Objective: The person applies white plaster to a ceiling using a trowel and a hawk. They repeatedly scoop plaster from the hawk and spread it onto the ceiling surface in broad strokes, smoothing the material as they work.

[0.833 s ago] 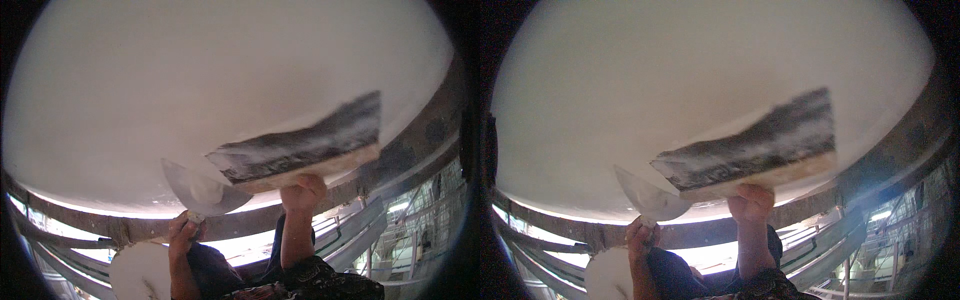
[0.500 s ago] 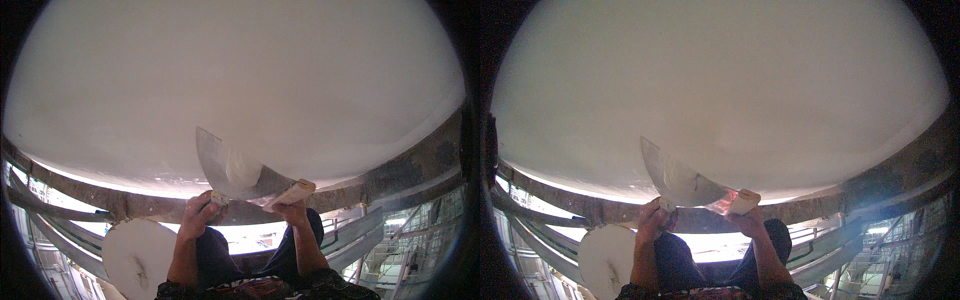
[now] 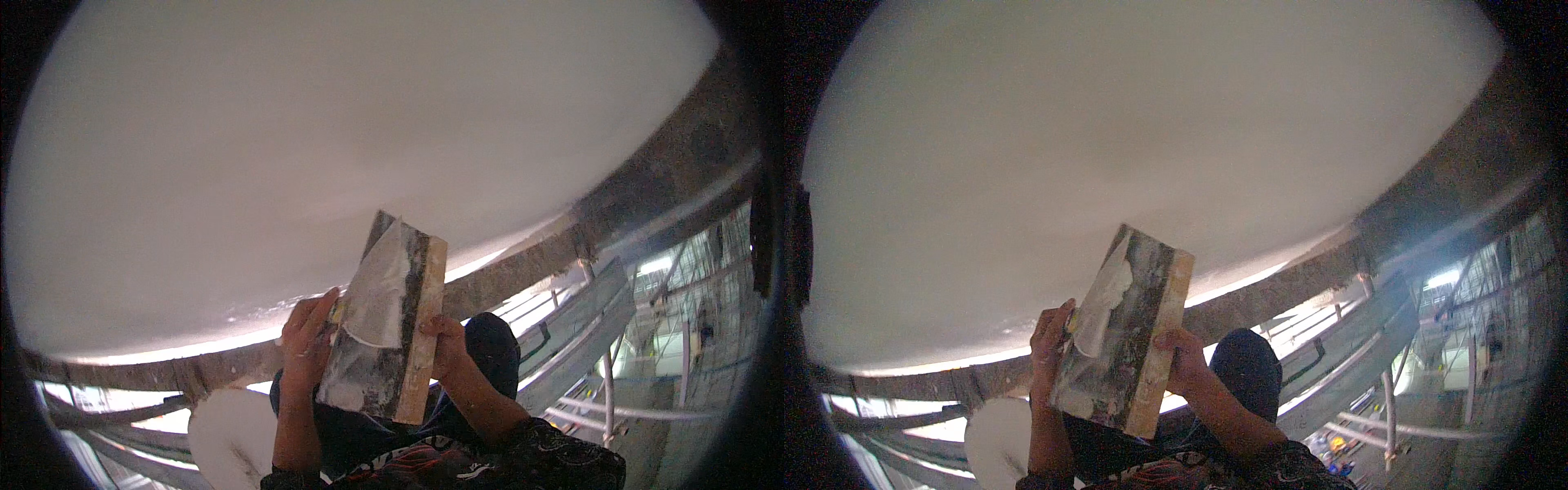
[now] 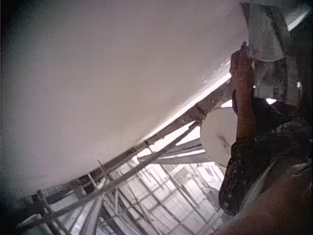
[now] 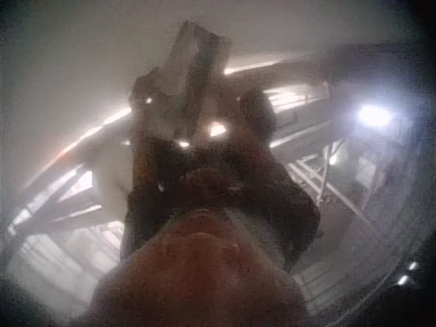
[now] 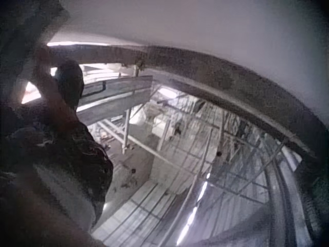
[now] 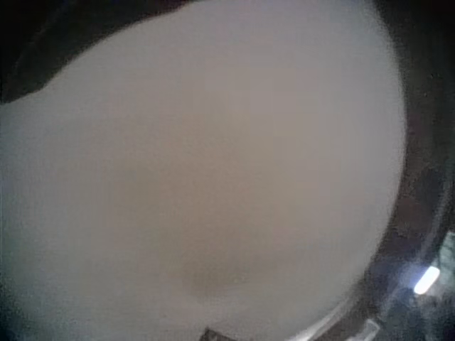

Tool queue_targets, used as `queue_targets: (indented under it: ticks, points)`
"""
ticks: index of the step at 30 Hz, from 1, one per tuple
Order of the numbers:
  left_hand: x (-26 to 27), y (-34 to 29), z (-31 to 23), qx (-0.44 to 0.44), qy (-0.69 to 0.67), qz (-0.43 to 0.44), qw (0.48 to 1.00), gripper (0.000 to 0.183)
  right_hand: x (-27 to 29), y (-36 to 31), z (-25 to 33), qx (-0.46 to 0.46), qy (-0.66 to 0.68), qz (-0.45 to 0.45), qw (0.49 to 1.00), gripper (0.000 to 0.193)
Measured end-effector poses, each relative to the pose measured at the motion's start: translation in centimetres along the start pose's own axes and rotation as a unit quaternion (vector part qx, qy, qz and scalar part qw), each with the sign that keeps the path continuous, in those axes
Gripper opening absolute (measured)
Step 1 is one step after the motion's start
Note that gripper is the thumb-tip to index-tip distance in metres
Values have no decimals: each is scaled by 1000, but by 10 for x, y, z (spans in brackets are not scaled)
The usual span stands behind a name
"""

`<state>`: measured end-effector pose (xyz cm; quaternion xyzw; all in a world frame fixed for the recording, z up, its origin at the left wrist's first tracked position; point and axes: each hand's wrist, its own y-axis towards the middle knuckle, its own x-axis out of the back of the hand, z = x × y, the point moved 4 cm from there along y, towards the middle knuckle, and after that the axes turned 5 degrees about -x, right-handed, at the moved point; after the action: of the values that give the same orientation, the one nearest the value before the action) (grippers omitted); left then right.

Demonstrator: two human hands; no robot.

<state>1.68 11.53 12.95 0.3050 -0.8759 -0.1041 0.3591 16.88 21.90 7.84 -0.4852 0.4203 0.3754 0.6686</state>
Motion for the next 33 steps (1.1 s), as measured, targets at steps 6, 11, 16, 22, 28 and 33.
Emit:
queue_targets:
  ticks: [6,11,16,22,28,33]
  points:
    - [-40,20,-9,3,40,5,999,42,3,-39,69,149,18,14,989,52]
    - [-55,20,-15,-43,82,-5,996,43,74,-107,199,436,-66,-110,891,42]
    - [-56,14,-15,-1,64,29,998,42,146,-166,373,608,-197,-306,705,9]
    - [-47,6,0,1,55,29,998,44,135,-162,520,640,-392,-428,504,34]
    - [-11,-11,9,31,76,-18,996,47,95,-106,557,646,-445,-371,497,45]
    - [3,-18,18,32,61,-9,998,45,97,-80,531,622,-458,-342,535,58]
